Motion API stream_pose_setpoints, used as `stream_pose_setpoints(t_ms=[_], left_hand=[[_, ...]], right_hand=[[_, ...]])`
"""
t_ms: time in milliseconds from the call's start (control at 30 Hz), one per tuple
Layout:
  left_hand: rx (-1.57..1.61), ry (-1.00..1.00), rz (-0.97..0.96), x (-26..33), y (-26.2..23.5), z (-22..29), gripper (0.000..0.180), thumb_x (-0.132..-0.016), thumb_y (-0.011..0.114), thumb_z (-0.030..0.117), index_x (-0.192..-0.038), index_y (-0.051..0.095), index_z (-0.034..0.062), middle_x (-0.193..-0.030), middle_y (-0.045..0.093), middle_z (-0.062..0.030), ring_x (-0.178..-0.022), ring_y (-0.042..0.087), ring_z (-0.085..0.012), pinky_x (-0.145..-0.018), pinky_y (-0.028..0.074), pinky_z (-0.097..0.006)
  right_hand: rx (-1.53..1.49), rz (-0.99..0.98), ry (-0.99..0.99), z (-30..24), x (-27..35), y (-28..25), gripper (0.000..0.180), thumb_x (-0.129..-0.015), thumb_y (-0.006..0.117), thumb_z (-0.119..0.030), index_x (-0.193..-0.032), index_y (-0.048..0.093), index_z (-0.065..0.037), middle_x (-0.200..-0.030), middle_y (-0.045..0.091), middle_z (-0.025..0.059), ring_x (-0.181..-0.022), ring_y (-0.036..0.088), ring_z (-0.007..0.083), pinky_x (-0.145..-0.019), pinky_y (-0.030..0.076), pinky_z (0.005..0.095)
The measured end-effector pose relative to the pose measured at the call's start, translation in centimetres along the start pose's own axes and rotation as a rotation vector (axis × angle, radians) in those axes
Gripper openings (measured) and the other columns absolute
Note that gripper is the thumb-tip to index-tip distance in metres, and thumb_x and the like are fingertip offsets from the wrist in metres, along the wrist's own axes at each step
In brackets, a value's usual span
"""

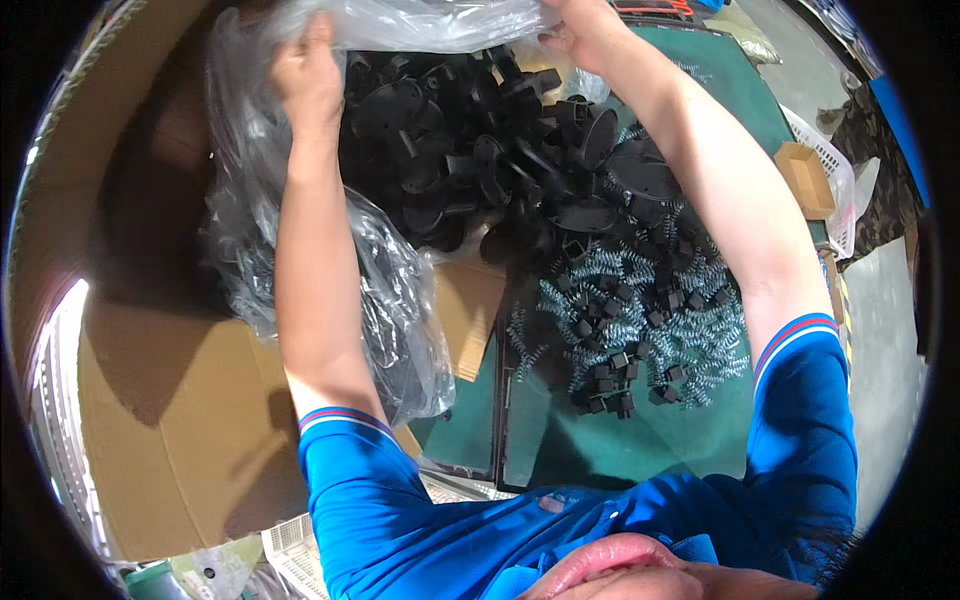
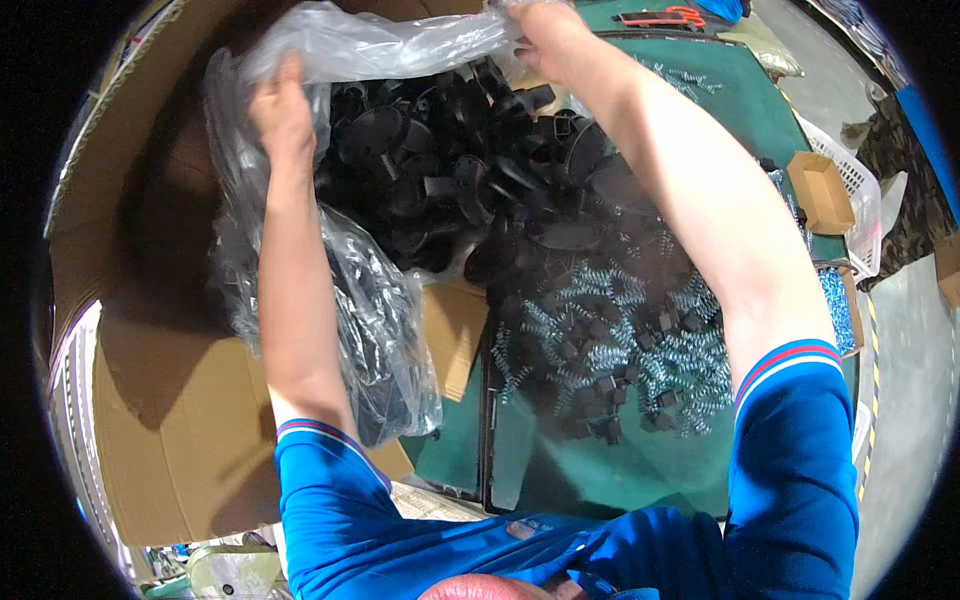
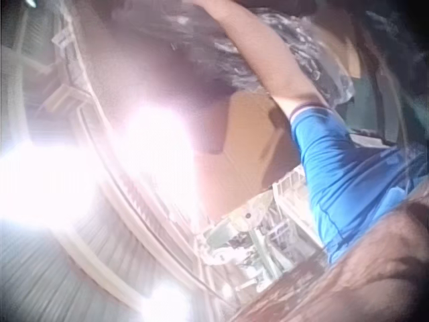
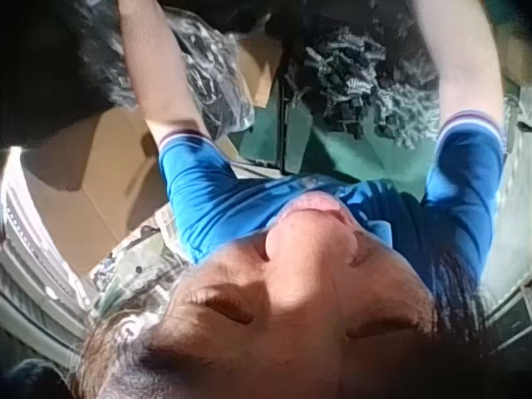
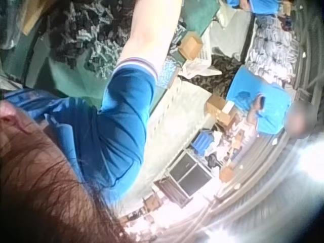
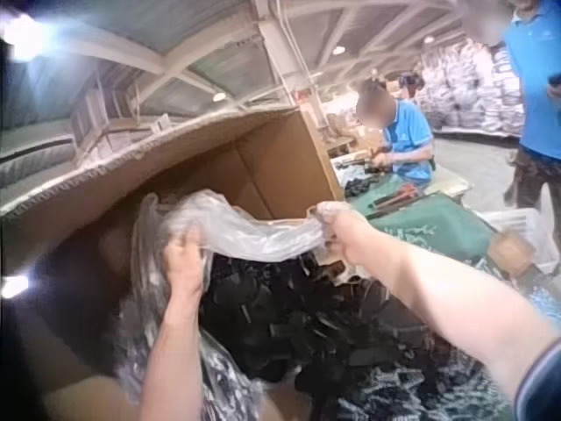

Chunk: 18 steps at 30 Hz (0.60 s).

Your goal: The person repeatedly picks up small black plastic components and metal springs from a green workbench, aligns them, and uses a pneumatic screwdriver to fasten them together. The assembled units are placed into a white basket on the right side of the table.

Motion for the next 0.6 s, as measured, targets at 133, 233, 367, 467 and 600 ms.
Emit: stream_pose_setpoints(t_ms=[133,233,367,467,600], left_hand=[[-0.633,-0.141,-0.704,1.5,5.4,-14.6,0.102,-0.078,0.052,0.08,-0.145,0.046,0.0031,-0.141,0.05,-0.0281,-0.134,0.047,-0.0389,-0.112,0.035,-0.044],[-0.807,-0.257,-0.698,4.1,7.0,-18.9,0.101,-0.073,0.061,0.076,-0.144,0.048,0.0047,-0.142,0.051,-0.0252,-0.135,0.046,-0.0371,-0.113,0.033,-0.043],[-0.55,-0.266,-0.867,5.7,9.3,-17.9,0.08,-0.071,0.073,0.051,-0.132,0.058,0.0017,-0.124,0.064,-0.0243,-0.118,0.061,-0.0336,-0.1,0.046,-0.037],[-0.559,-0.23,-0.849,8.7,6.6,-11.7,0.064,-0.074,0.07,0.038,-0.126,0.06,0.0016,-0.115,0.067,-0.0248,-0.109,0.065,-0.0349,-0.094,0.048,-0.039],[-0.702,-0.172,-0.734,12.2,4.4,-5.3,0.064,-0.078,0.067,0.035,-0.134,0.052,0.0073,-0.116,0.065,-0.0272,-0.113,0.061,-0.0432,-0.095,0.047,-0.045]], right_hand=[[0.784,-0.07,-0.059,1.9,1.1,-2.1,0.099,-0.083,0.054,-0.077,-0.148,0.041,-0.004,-0.149,0.041,0.0238,-0.135,0.044,0.0404,-0.111,0.036,0.0543],[1.507,-0.028,0.002,6.1,4.5,-3.2,0.084,-0.084,0.056,-0.072,-0.14,0.054,-0.01,-0.138,0.056,0.0177,-0.132,0.05,0.0333,-0.109,0.039,0.0423],[1.303,-0.528,-0.013,8.4,7.2,-0.1,0.074,-0.086,0.058,-0.065,-0.131,0.062,-0.007,-0.136,0.058,0.0178,-0.13,0.051,0.0347,-0.111,0.037,0.0421],[1.232,-0.653,-0.165,8.5,10.6,2.9,0.071,-0.088,0.058,-0.061,-0.133,0.059,-0.006,-0.139,0.056,0.0186,-0.136,0.044,0.0361,-0.113,0.034,0.0437],[1.23,-0.627,-0.573,5.4,17.7,2.5,0.077,-0.088,0.06,-0.059,-0.139,0.05,-0.002,-0.146,0.047,0.0217,-0.143,0.034,0.0365,-0.118,0.025,0.05]])
Point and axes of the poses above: each hand's wrist, its own x-axis away from the middle knuckle, its own y-axis out of the palm, z = x × y, the point moved 8 cm from there along -x, towards the middle knuckle
